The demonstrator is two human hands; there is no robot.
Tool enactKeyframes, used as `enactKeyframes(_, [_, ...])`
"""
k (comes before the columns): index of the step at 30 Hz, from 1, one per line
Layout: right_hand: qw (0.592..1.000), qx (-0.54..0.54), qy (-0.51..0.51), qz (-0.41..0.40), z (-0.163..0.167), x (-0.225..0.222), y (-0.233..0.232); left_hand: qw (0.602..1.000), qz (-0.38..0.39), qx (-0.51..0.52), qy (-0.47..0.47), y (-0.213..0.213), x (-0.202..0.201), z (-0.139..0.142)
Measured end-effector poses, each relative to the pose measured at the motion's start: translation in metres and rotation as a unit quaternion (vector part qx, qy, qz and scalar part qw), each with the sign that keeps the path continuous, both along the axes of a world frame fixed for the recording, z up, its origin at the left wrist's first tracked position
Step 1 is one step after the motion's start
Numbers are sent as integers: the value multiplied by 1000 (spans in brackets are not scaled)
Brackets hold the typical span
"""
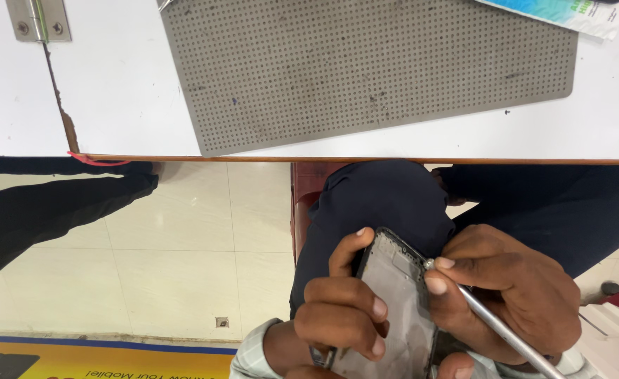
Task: The person holds a disassembled smartphone frame on their lap and scrapes old adhesive residue from its edges and back using a metal scraping tool, rotating the frame to work around its perimeter. They briefly set the tool down, pick up a different tool, and continue scraping the frame edges.
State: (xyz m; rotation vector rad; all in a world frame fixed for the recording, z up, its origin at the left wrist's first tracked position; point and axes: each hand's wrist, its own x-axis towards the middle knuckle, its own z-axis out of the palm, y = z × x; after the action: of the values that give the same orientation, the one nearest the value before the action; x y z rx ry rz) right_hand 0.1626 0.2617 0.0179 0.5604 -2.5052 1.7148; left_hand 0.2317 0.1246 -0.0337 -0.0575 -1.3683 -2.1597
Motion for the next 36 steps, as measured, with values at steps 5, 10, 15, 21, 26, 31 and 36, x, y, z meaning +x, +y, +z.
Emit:
enactKeyframes(5, [1000,-19,20,-8,-4,3,0,1000,-20,-3,-3,-5,0,1])
enactKeyframes(10, [998,16,-57,33,4,2,8,997,-49,-58,22,-9,-4,-2])
enactKeyframes(15, [993,17,-117,25,17,1,10,999,-6,-31,30,-1,-4,-4])
enactKeyframes(21, [996,15,-78,40,11,-1,8,998,48,-14,30,9,-4,-3])
enactKeyframes(26, [996,25,-88,24,15,2,7,999,47,2,16,12,-3,-3])
enactKeyframes(31, [997,8,-74,25,10,3,6,1000,-13,-12,18,2,0,1])
enactKeyframes(36, [978,-40,-203,-21,4,5,16,997,-52,-49,-18,-10,-3,0])
